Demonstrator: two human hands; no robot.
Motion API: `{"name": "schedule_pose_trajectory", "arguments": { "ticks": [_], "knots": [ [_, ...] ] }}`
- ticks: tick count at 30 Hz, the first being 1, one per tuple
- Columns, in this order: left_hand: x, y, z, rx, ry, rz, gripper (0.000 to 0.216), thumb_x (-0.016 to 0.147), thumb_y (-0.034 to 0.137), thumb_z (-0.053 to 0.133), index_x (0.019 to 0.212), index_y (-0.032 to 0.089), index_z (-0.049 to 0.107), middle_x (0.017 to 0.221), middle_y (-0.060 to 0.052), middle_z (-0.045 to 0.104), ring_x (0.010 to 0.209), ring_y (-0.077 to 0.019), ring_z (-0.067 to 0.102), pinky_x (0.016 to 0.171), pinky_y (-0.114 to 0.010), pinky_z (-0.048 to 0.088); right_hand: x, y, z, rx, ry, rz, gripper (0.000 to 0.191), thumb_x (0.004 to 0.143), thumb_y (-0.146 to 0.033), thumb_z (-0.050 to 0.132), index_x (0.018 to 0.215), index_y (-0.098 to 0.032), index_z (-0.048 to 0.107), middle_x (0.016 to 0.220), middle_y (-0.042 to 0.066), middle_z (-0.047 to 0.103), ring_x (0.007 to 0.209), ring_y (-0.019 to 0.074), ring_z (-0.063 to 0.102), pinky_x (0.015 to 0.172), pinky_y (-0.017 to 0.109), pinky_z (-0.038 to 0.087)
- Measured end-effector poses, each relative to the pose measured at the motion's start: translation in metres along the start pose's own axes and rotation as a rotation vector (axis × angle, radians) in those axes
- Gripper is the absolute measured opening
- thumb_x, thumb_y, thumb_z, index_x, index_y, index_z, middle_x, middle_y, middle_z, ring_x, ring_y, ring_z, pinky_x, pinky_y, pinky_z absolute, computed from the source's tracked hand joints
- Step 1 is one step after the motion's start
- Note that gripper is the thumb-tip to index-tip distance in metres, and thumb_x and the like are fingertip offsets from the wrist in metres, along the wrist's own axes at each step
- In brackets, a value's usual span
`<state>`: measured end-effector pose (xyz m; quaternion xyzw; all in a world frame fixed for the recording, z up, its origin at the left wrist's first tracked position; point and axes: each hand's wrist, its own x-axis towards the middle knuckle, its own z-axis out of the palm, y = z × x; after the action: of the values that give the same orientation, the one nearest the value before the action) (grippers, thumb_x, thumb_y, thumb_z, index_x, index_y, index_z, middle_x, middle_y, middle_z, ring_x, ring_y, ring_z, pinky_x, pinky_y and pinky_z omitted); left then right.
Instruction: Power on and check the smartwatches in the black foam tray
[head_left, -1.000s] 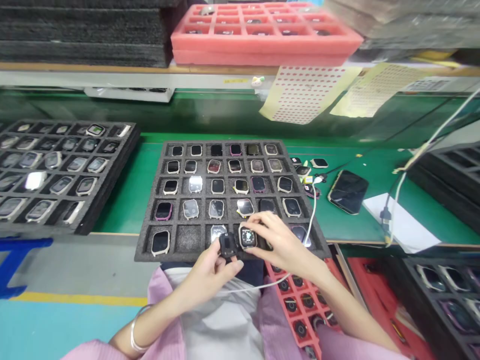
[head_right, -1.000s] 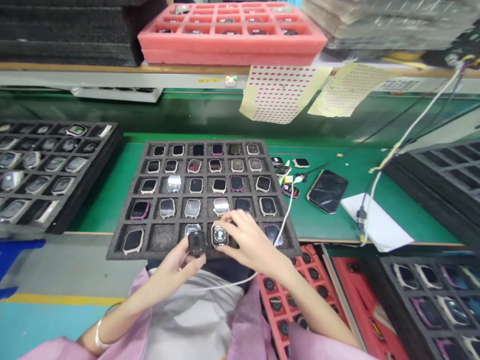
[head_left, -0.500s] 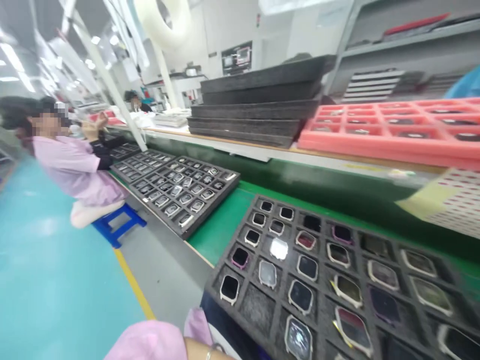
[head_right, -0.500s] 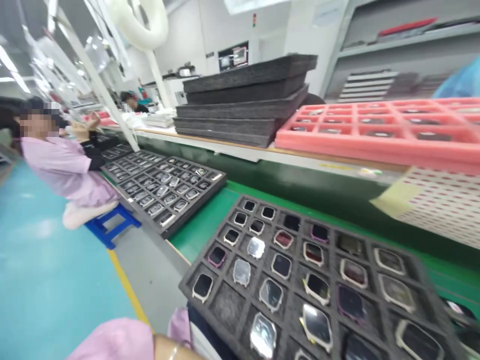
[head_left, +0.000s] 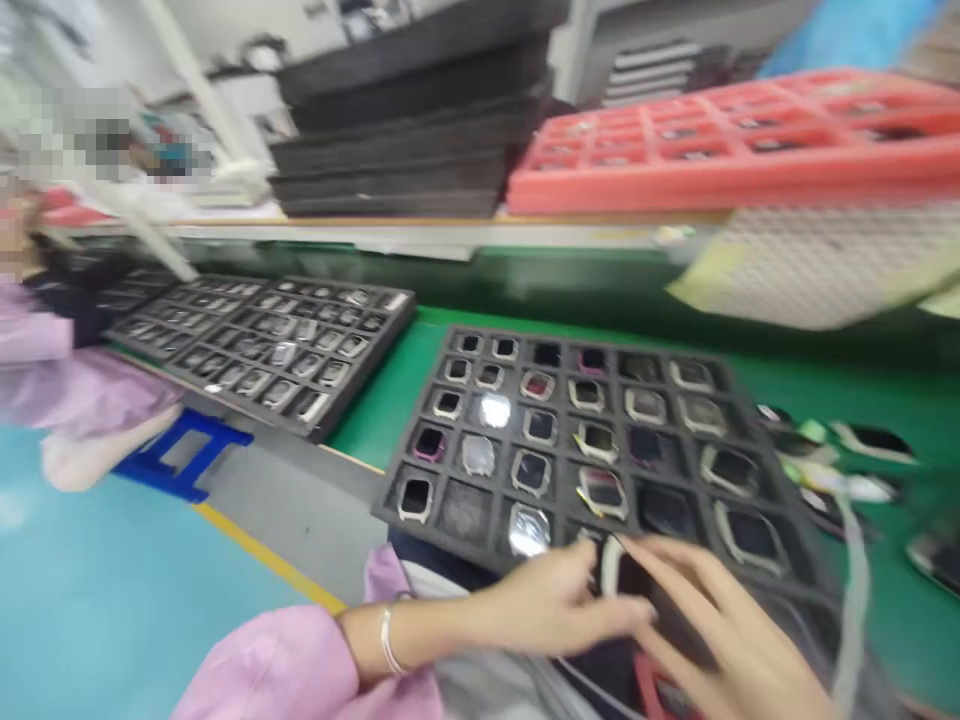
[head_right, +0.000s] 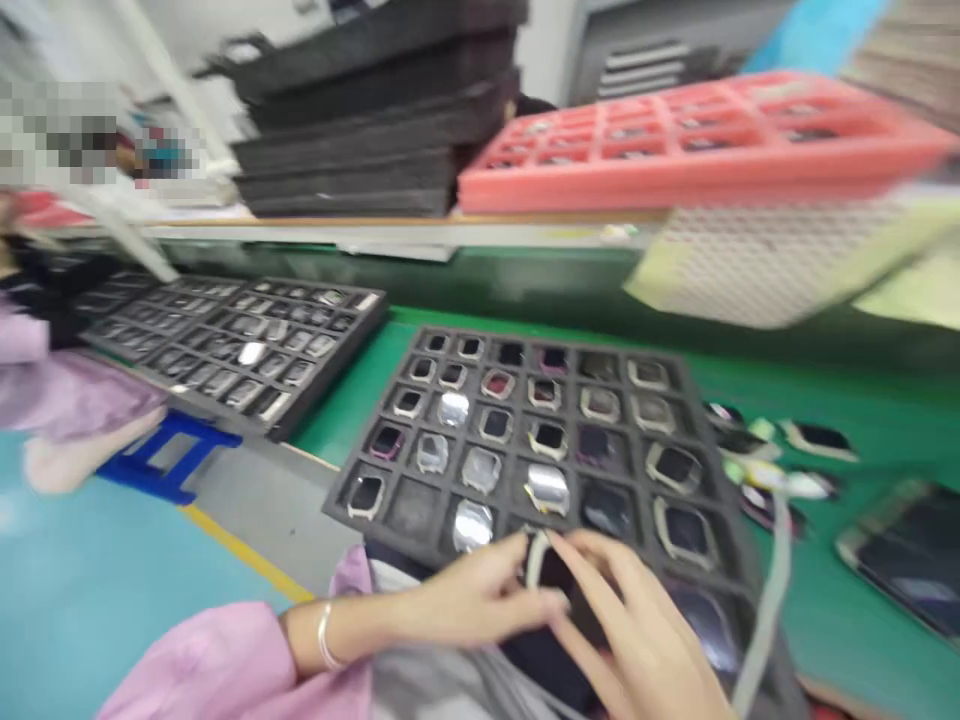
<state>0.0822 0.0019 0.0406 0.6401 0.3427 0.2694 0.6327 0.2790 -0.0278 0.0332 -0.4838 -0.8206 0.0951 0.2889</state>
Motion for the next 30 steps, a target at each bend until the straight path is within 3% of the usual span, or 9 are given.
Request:
{"name": "schedule_pose_trajectory", "arguments": {
  "ticks": [4, 7, 11, 19, 30],
  "knots": [
    [-0.003, -0.006, 0.009, -0.058, 0.024, -0.01, 0.04, 0.088, 0.032, 0.054, 0.124, 0.015, 0.053, 0.107, -0.009, 0.063, 0.103, -0.0241, 0.057, 0.09, -0.034, 0.046, 0.01, -0.023, -0.009, 0.018, -0.111, 0.079, 0.035, 0.089, -0.022, 0.053, 0.124, -0.02, 0.052, 0.121, 0.014, 0.056, 0.11, 0.0283, 0.057, 0.091, 0.042, 0.051],
    [-0.004, -0.011, 0.014, -0.142, 0.041, -0.054, 0.032, 0.088, 0.033, 0.055, 0.114, 0.013, 0.058, 0.1, -0.008, 0.064, 0.099, -0.0232, 0.058, 0.09, -0.034, 0.046, 0.015, -0.03, -0.013, 0.054, -0.158, 0.105, 0.037, 0.086, -0.018, 0.057, 0.123, -0.019, 0.052, 0.118, 0.012, 0.059, 0.109, 0.0266, 0.058, 0.093, 0.043, 0.051],
    [-0.006, -0.011, 0.013, -0.29, -0.001, -0.09, 0.032, 0.086, 0.038, 0.058, 0.105, 0.012, 0.06, 0.098, -0.009, 0.065, 0.092, -0.0219, 0.06, 0.085, -0.032, 0.047, 0.013, -0.036, -0.012, 0.063, -0.136, 0.115, 0.037, 0.083, -0.018, 0.061, 0.119, -0.019, 0.055, 0.113, 0.012, 0.063, 0.105, 0.0281, 0.06, 0.09, 0.046, 0.052],
    [-0.007, -0.006, 0.002, -0.365, -0.031, -0.121, 0.034, 0.083, 0.041, 0.063, 0.097, 0.011, 0.063, 0.092, -0.008, 0.065, 0.089, -0.0215, 0.059, 0.082, -0.03, 0.044, 0.013, -0.037, -0.005, 0.27, -0.089, 0.167, 0.035, 0.083, -0.023, 0.065, 0.116, -0.02, 0.054, 0.105, 0.01, 0.062, 0.097, 0.0239, 0.062, 0.082, 0.037, 0.054],
    [-0.008, -0.007, 0.003, -0.391, -0.043, -0.112, 0.033, 0.085, 0.035, 0.061, 0.108, 0.011, 0.06, 0.102, -0.01, 0.064, 0.096, -0.0226, 0.058, 0.089, -0.032, 0.043, 0.011, -0.034, -0.006, 0.224, -0.09, 0.139, 0.038, 0.083, -0.026, 0.067, 0.117, -0.018, 0.053, 0.106, 0.009, 0.061, 0.097, 0.0232, 0.061, 0.082, 0.035, 0.053]
  ]
}}
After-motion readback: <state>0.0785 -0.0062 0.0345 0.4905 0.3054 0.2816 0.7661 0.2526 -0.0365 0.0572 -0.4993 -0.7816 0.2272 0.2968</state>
